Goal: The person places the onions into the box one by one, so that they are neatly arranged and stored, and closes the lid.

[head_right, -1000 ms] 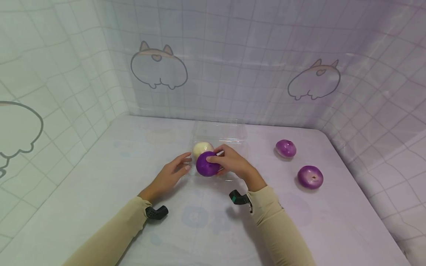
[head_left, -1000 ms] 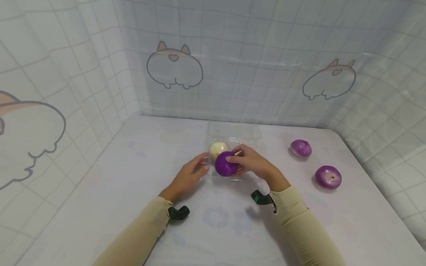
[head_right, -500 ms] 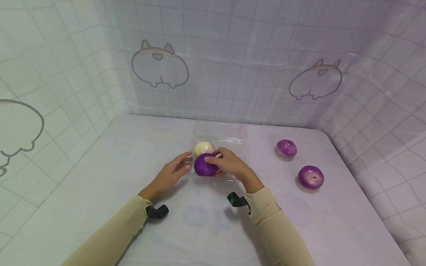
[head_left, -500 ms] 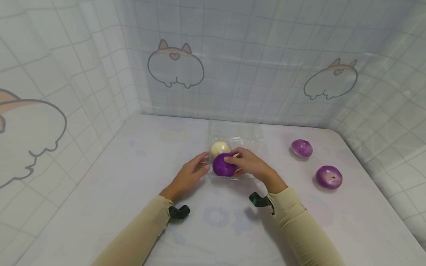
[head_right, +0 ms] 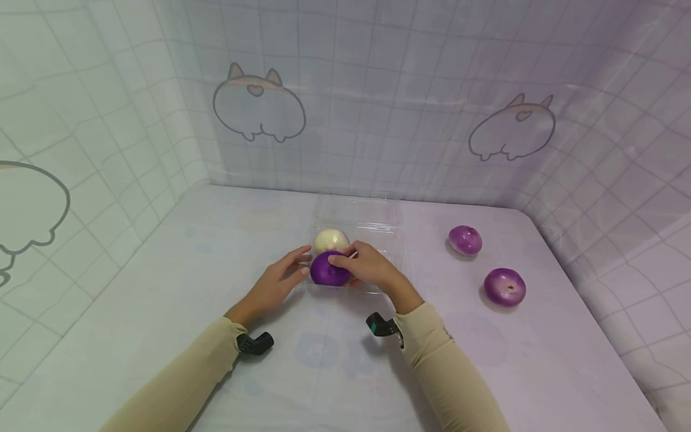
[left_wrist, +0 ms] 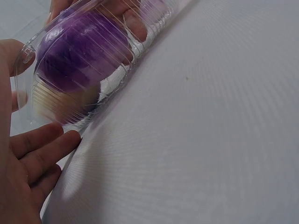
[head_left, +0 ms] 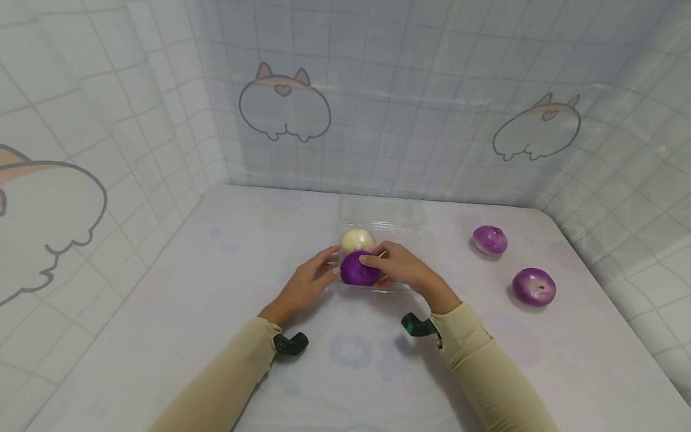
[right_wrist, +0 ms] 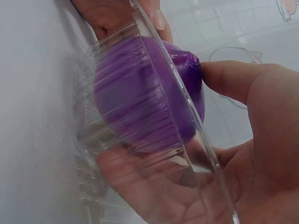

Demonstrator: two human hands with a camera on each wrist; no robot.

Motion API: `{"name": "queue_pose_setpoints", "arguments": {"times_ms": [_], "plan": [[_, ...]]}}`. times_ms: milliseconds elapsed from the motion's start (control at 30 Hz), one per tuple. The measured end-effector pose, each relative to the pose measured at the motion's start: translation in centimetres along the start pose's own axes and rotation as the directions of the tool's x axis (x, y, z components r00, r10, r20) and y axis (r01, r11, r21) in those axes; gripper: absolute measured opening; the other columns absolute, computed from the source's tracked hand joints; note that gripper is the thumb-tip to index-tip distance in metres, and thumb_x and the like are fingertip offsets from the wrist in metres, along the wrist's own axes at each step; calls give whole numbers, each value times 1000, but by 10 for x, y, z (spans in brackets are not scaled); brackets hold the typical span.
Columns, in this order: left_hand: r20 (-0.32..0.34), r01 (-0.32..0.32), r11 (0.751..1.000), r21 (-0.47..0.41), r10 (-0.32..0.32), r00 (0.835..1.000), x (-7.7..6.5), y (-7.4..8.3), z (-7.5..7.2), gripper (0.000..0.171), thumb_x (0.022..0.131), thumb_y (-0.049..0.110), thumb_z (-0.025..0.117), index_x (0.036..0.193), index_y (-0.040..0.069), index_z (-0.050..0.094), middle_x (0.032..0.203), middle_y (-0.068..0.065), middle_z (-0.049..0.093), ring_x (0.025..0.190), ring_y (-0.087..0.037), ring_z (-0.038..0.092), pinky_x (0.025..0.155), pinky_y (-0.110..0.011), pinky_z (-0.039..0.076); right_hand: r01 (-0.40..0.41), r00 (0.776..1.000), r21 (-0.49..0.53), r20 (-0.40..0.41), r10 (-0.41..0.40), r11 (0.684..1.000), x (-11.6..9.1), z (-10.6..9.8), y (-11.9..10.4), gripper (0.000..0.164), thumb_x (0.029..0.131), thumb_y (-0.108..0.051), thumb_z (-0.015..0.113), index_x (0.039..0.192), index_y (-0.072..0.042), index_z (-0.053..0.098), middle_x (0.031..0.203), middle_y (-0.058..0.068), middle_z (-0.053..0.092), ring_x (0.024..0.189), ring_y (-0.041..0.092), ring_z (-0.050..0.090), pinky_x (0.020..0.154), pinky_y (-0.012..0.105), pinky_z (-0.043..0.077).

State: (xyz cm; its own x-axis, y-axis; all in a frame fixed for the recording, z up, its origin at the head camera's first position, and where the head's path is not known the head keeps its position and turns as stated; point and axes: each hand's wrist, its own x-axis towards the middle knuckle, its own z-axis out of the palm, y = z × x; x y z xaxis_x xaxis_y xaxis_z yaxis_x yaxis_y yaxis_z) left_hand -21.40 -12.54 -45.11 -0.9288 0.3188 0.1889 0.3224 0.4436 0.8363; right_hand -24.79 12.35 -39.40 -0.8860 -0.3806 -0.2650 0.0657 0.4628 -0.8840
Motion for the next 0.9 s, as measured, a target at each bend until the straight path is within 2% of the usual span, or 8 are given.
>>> {"name": "queue_pose_setpoints", "arguments": {"times_ms": [233,500,733,900], "plan": [[-3,-1,1000,1,1,1000,0,0,1,54,103,39,57,153,27,41,142,-7,56,127,-25,55,105,-50,44,16,1000,-68,-24,-18,998,0,-1,2,59,94,-50,65,124,0,55,113,16,62,84,27,67,70,41,60],[-7,-1,1000,9,1,1000,1,-1,1,55,103,39,57,154,26,41,142,-6,56,129,-25,54,107,-51,42,26,999,-94,-39,-30,995,0,-3,3,56,94,-50,65,123,-3,60,106,14,66,83,27,65,67,40,60],[-8,1,1000,9,-1,1000,1,-1,0,55,103,39,57,154,26,41,142,-7,57,129,-26,54,108,-52,40,43,998,-190,-36,-50,981,0,0,4,58,92,-54,66,123,-5,63,96,10,69,76,24,66,63,37,58],[-3,7,1000,7,-7,1000,1,0,0,55,103,40,57,154,27,41,142,-6,56,129,-25,54,106,-52,42,56,997,-196,-39,-65,979,-2,0,4,55,95,-53,62,121,-4,65,91,9,68,74,24,65,63,37,58]]}}
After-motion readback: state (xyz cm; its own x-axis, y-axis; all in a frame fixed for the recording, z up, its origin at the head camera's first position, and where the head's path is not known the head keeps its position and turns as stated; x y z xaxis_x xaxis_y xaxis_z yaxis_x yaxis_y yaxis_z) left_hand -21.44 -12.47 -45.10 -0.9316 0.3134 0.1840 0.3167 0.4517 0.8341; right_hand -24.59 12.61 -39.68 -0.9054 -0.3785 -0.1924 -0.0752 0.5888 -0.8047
